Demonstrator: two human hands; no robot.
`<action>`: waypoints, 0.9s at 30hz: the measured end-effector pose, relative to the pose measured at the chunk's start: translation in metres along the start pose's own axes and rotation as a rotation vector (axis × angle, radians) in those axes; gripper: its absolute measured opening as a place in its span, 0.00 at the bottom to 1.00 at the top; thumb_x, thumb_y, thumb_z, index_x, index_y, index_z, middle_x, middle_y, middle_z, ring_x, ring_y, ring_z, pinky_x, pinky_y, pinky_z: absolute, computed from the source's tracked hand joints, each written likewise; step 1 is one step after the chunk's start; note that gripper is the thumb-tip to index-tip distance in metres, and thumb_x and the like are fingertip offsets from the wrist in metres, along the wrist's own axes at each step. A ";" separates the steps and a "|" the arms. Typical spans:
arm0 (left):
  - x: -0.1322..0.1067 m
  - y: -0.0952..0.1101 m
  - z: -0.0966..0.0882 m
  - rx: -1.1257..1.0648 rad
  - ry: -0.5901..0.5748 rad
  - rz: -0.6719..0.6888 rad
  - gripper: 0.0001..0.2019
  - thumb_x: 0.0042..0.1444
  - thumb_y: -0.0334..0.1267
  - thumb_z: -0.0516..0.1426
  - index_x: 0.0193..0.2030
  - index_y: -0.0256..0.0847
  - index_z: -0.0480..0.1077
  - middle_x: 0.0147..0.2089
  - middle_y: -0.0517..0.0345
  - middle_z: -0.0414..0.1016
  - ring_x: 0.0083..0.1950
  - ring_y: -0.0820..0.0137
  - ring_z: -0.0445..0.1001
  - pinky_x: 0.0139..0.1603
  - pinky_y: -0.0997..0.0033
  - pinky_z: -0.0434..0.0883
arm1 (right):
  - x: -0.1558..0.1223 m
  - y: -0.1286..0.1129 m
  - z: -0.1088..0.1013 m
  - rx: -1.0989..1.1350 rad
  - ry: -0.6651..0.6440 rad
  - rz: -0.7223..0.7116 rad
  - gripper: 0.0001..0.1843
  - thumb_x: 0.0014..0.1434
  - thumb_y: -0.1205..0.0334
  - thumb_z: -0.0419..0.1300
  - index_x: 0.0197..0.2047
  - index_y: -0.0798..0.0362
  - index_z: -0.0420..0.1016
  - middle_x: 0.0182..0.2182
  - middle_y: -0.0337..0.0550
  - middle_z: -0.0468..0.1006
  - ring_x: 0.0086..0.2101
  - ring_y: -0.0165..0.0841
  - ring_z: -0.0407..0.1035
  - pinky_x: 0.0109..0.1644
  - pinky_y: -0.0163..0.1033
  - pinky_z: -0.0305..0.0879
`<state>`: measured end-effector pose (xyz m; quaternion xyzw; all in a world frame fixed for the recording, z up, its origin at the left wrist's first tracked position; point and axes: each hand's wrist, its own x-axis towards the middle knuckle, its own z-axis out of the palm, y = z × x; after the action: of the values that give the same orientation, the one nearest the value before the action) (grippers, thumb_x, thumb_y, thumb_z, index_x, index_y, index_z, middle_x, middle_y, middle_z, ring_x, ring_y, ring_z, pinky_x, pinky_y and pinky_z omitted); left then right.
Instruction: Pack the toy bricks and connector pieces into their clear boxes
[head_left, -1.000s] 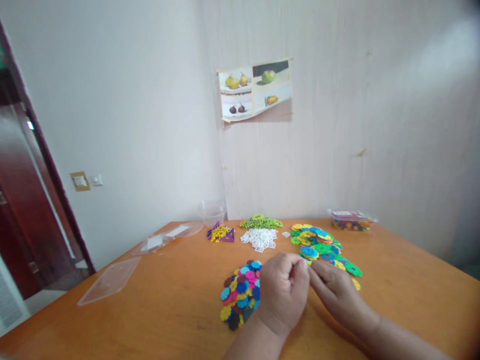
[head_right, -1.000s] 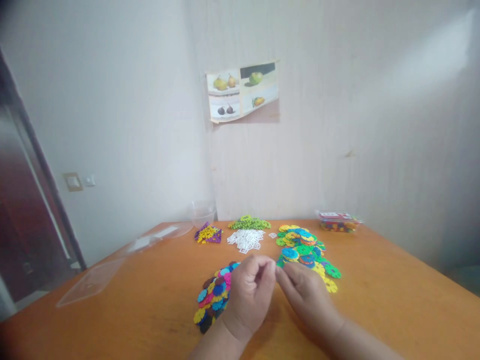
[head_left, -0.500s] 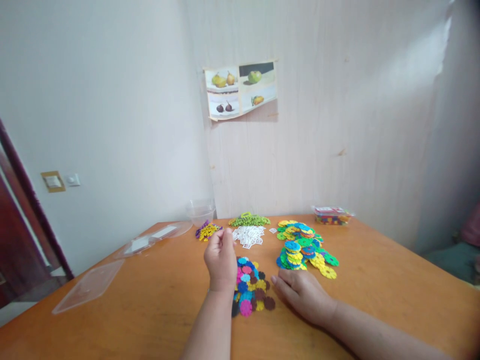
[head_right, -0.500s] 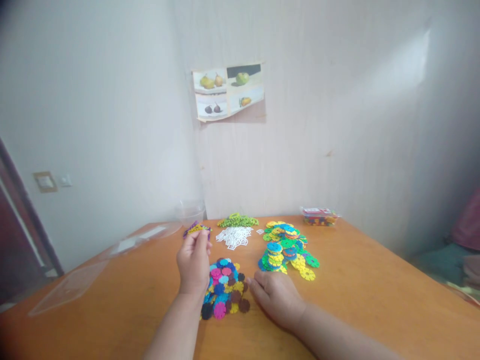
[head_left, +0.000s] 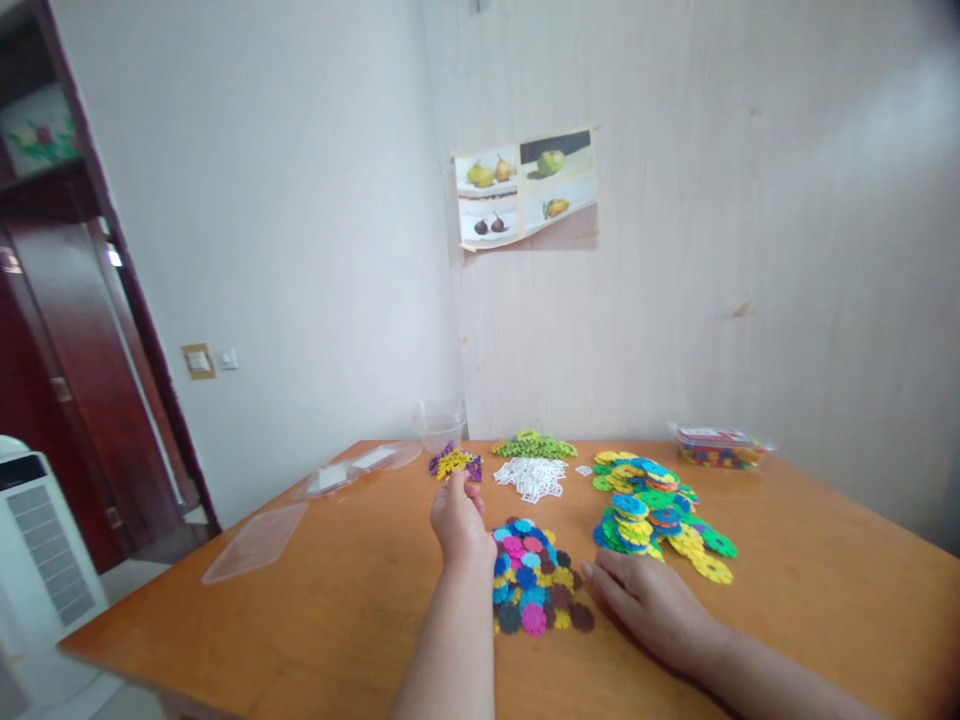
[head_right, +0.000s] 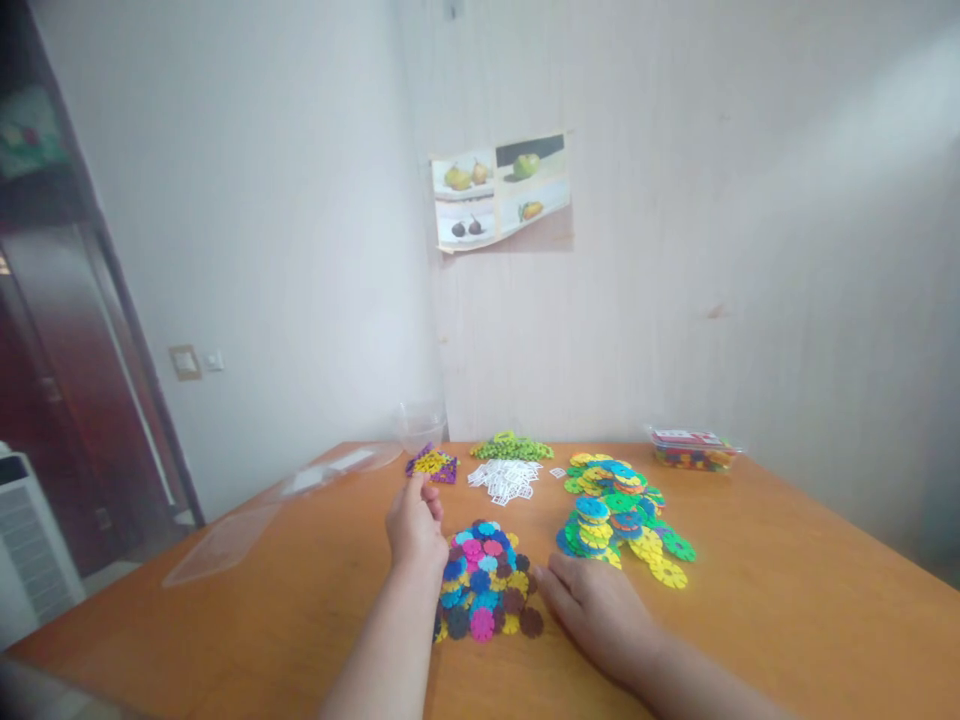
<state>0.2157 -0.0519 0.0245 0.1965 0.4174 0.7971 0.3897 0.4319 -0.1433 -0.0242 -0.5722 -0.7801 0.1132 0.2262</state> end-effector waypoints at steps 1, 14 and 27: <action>-0.001 -0.002 0.000 0.003 -0.009 -0.004 0.10 0.46 0.43 0.60 0.27 0.38 0.67 0.19 0.67 0.65 0.17 0.81 0.57 0.18 0.80 0.54 | 0.000 0.000 0.001 0.001 0.001 0.002 0.25 0.68 0.44 0.41 0.29 0.50 0.65 0.28 0.41 0.76 0.30 0.33 0.69 0.34 0.37 0.53; 0.000 -0.014 0.001 0.037 -0.061 0.051 0.15 0.47 0.49 0.60 0.26 0.40 0.64 0.19 0.67 0.63 0.17 0.79 0.59 0.20 0.78 0.56 | 0.034 0.008 0.027 0.097 0.122 0.123 0.24 0.66 0.43 0.44 0.27 0.49 0.64 0.25 0.41 0.76 0.29 0.36 0.70 0.33 0.38 0.55; 0.037 0.008 0.010 0.024 -0.094 0.105 0.16 0.46 0.50 0.61 0.31 0.37 0.69 0.21 0.64 0.67 0.18 0.79 0.62 0.21 0.78 0.58 | 0.053 0.000 0.045 0.215 0.115 0.088 0.25 0.66 0.41 0.43 0.28 0.49 0.64 0.26 0.39 0.76 0.30 0.34 0.70 0.35 0.36 0.58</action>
<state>0.1956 -0.0211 0.0366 0.2599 0.3971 0.8014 0.3639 0.3972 -0.0901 -0.0518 -0.5839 -0.7234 0.1730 0.3253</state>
